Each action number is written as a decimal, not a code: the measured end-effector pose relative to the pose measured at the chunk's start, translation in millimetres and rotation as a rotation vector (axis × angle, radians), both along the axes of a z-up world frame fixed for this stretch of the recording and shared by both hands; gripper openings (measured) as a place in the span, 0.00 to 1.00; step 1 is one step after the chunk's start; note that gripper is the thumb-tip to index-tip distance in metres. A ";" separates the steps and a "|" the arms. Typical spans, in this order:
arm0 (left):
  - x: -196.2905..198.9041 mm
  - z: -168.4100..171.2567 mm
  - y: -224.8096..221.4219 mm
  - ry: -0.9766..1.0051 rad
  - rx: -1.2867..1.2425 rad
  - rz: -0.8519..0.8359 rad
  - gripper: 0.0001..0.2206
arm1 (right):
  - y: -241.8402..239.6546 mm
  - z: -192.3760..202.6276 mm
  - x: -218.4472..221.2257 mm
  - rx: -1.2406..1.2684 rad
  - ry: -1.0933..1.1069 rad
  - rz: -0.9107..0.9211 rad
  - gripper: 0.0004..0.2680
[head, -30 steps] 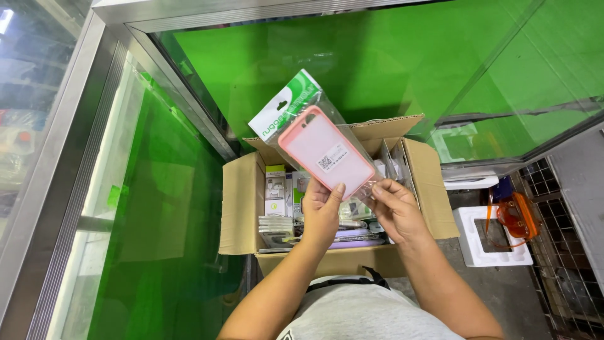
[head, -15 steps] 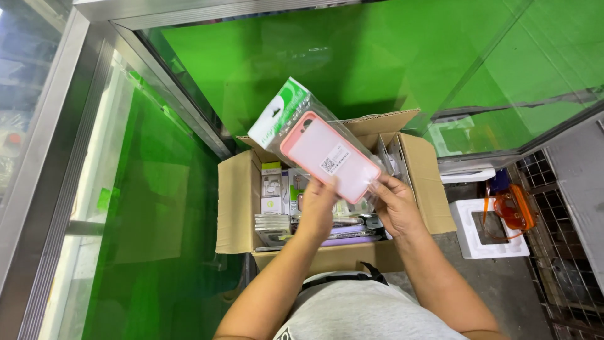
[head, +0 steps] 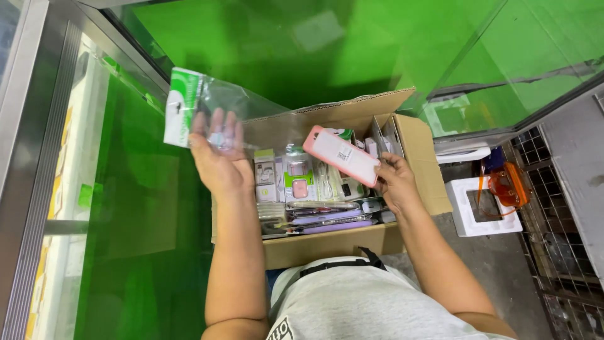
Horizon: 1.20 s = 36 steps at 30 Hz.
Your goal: Inventorying and organizing phone cases and accessories from a shipping box onto a retail display counter.
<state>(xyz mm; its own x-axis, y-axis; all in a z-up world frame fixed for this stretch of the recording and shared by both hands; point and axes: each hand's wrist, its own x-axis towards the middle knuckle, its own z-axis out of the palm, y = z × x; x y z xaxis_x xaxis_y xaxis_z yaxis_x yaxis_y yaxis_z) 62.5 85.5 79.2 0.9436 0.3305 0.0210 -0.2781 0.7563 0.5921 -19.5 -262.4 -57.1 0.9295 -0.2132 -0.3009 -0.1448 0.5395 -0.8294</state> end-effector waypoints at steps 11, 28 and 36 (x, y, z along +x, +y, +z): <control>-20.6 -2.9 -12.7 0.121 0.002 -0.194 0.26 | 12.7 -32.6 -4.2 -0.816 0.340 0.127 0.10; -48.7 -3.4 -68.4 -0.059 0.430 -0.506 0.33 | 31.4 46.7 8.3 -0.387 -0.262 0.373 0.07; -73.9 -110.3 -81.3 0.021 0.443 -0.741 0.23 | 26.3 17.1 9.6 -0.191 -0.160 0.140 0.07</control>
